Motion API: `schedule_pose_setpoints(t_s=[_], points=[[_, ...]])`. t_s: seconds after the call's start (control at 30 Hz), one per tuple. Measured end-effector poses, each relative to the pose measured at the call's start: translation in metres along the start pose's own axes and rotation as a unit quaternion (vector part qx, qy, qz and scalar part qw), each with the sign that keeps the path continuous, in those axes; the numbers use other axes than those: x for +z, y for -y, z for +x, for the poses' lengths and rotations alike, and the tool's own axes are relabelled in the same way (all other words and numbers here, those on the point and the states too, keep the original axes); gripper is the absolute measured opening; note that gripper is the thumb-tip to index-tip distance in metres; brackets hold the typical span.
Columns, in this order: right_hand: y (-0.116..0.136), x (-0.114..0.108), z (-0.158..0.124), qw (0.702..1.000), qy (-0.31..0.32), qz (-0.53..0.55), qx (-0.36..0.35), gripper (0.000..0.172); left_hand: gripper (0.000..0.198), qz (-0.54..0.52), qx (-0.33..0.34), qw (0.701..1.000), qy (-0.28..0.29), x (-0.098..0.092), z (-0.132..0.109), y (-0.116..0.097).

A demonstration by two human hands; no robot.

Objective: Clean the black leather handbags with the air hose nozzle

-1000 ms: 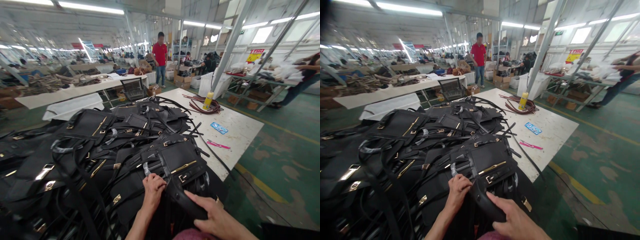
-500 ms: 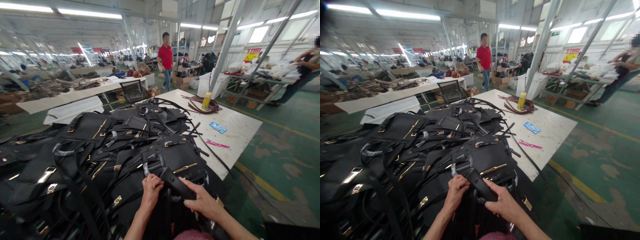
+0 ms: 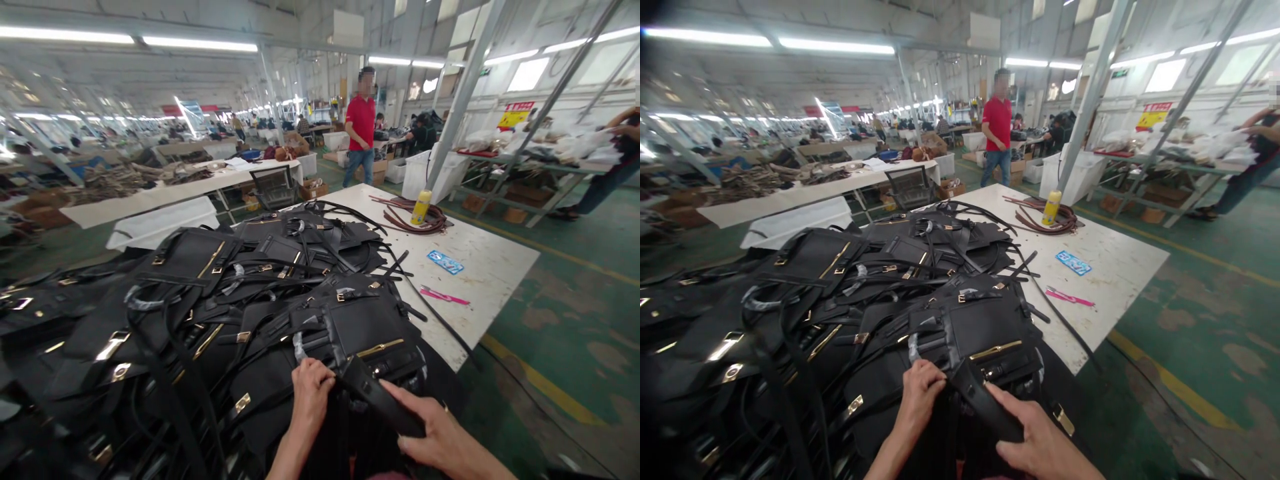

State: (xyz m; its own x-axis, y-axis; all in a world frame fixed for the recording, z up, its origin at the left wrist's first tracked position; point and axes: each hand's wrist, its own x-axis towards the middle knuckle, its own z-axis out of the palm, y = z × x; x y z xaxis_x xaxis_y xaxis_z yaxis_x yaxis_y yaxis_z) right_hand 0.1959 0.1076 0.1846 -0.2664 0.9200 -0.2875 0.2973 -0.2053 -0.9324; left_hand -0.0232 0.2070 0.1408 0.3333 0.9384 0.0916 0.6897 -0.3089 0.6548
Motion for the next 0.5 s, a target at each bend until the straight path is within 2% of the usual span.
schedule_pose_setpoints(t_s=[0.13,0.23,0.37,0.5], points=[[0.005,-0.002,0.005,0.998,-0.001,0.061,0.032,0.072,0.013,0.004,0.012,1.000,-0.002,0.003,-0.023,-0.006],[0.012,-0.007,0.021,0.995,0.004,0.091,0.037,0.070,0.011,0.017,0.068,0.997,-0.019,0.021,-0.049,0.000],[0.021,-0.015,0.056,0.993,0.062,0.087,0.048,0.068,0.011,0.056,0.098,0.992,-0.055,0.047,-0.073,0.014],[0.027,-0.019,0.100,0.990,0.096,0.072,0.078,0.064,0.010,0.050,0.122,0.991,-0.039,0.053,-0.076,0.026]])
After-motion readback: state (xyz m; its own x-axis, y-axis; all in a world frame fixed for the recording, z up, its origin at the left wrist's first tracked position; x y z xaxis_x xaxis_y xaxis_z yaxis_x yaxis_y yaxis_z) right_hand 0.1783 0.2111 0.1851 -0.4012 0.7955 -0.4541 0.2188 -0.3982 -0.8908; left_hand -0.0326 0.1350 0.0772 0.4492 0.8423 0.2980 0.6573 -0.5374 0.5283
